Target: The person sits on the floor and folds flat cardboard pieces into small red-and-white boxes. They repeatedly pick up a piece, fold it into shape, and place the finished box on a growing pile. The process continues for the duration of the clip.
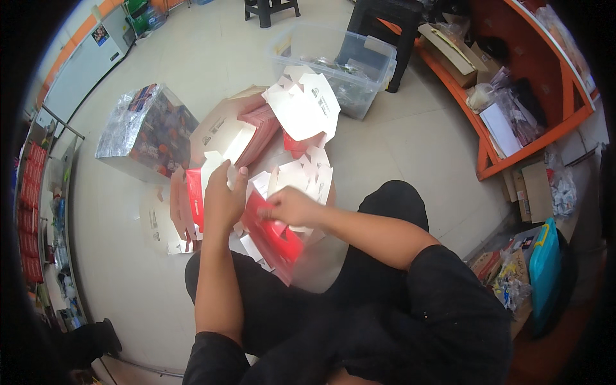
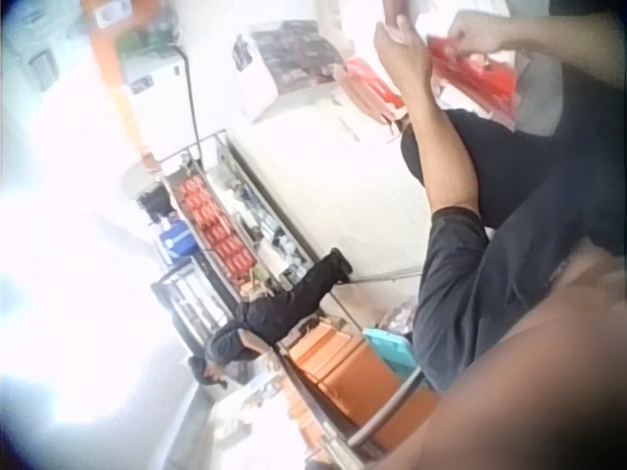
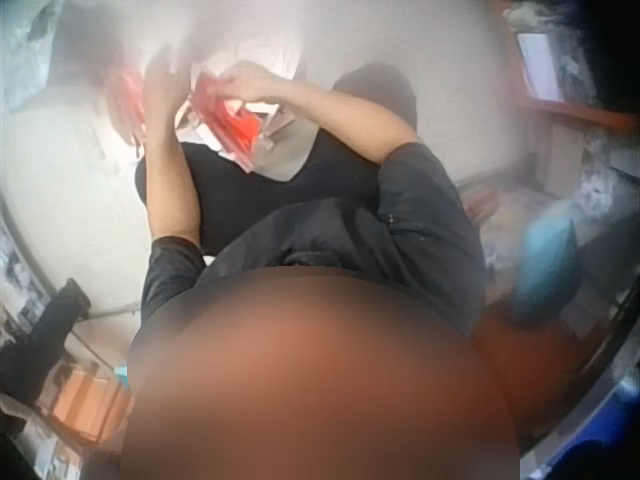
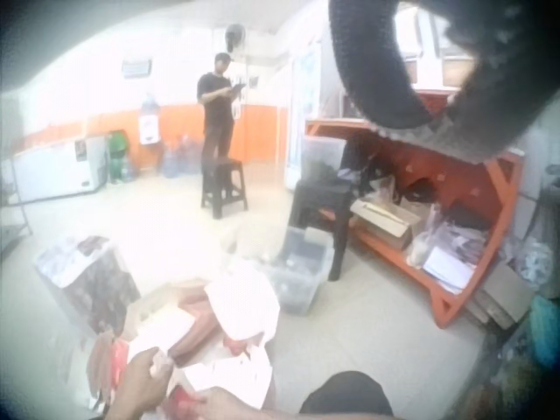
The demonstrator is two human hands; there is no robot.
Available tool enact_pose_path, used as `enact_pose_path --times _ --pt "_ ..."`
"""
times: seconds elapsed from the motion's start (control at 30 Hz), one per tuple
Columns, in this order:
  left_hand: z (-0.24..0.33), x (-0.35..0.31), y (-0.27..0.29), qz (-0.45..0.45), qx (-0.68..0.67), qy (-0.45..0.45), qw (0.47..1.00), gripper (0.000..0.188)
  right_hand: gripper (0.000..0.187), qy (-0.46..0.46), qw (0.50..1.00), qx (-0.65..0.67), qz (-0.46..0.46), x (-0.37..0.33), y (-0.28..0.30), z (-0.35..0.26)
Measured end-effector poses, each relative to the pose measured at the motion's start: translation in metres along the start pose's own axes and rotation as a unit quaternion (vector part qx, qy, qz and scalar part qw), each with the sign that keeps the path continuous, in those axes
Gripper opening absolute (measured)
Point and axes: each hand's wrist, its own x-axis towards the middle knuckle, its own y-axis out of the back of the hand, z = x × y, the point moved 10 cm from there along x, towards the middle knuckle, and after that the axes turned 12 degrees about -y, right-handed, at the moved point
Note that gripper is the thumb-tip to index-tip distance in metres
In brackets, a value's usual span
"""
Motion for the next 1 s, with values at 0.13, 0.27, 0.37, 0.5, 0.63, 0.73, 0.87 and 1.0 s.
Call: enact_pose_path --times 0.13,0.27,0.37,0.5,0.63,0.73,0.87,1.0 --pt "0.017 -0.006 0.004 0.042 -0.190 -0.005 0.981 0.085 0.039 0.094 0.973 0.204 0.059 -0.008 0.056 -0.019" --pt "0.055 -0.019 -0.015 -0.052 -0.435 -0.068 0.896 0.083 0.044 0.169 0.895 0.407 -0.072 -0.024 0.058 -0.035" --pt "0.057 -0.024 -0.019 -0.076 -0.371 -0.039 0.925 0.059 0.054 0.231 0.890 0.355 -0.172 -0.040 0.046 -0.056" --pt "0.025 -0.017 0.008 0.104 -0.416 0.081 0.900 0.034 0.048 0.229 0.951 0.169 0.125 -0.043 0.099 -0.046" --pt "0.028 -0.011 0.038 0.173 -0.510 0.017 0.843 0.037 0.043 0.188 0.819 0.241 0.486 -0.073 0.194 -0.013" --pt "0.029 -0.008 0.028 0.053 -0.500 0.054 0.863 0.045 0.040 0.063 0.810 0.570 0.121 -0.012 0.184 0.018" --pt "0.019 -0.014 0.007 -0.031 -0.407 0.128 0.904 0.046 0.047 0.122 0.765 0.613 -0.155 -0.004 0.148 0.002" --pt "0.025 -0.013 -0.004 -0.063 -0.402 0.077 0.910 0.050 0.050 0.070 0.877 0.452 -0.148 0.000 0.127 0.014"
